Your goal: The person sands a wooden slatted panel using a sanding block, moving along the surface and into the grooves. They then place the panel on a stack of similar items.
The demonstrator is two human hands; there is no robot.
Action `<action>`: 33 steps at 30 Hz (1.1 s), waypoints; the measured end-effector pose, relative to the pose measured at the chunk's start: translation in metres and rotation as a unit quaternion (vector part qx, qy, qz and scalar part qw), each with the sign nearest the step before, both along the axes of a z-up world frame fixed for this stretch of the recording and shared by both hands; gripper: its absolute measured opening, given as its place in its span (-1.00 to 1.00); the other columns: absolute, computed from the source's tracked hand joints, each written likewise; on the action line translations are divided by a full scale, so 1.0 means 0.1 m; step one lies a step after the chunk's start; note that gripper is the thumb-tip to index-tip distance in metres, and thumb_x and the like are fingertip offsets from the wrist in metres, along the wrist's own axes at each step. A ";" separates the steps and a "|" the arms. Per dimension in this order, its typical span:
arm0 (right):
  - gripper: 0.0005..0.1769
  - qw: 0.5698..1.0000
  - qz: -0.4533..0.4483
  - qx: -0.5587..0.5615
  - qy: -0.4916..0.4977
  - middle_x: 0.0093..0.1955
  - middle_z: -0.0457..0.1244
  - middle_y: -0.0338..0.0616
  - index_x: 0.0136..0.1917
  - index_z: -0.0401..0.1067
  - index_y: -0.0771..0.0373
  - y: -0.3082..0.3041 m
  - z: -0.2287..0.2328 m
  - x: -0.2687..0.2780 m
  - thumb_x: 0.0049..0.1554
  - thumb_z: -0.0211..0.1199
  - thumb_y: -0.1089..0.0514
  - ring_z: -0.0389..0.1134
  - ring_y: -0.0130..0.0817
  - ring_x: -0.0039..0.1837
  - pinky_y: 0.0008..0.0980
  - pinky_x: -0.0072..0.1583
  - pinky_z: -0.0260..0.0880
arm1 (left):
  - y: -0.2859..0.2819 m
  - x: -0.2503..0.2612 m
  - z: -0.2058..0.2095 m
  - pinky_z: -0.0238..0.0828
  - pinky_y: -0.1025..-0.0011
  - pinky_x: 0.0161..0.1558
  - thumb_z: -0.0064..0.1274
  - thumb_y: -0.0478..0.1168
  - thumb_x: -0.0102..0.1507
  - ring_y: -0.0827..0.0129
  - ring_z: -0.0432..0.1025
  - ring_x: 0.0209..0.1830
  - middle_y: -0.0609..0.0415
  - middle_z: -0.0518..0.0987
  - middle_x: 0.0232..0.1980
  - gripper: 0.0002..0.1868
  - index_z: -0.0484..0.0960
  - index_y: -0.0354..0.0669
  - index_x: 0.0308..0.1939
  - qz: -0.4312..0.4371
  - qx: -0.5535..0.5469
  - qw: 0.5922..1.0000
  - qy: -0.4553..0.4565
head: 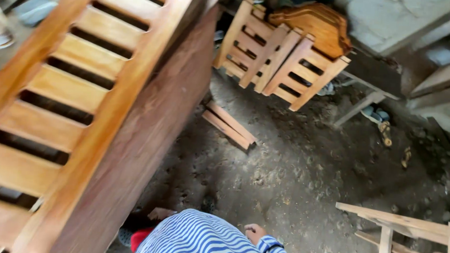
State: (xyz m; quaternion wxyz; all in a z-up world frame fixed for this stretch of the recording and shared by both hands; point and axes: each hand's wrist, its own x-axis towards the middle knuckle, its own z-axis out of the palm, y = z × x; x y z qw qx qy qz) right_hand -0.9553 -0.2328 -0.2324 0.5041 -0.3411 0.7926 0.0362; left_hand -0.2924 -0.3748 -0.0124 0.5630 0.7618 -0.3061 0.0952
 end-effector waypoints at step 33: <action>-0.61 0.974 -0.171 0.048 0.139 0.15 0.39 -0.35 0.10 0.55 -0.22 -1.37 1.82 -1.04 0.15 0.05 -0.29 0.38 -0.29 0.18 -0.31 0.22 0.34 | -4.54 -6.31 -0.77 0.58 0.16 -0.01 0.11 -0.07 0.22 0.14 0.58 -0.10 0.16 0.62 -0.07 -0.74 0.63 0.38 -0.01 -0.704 0.374 0.564 -0.214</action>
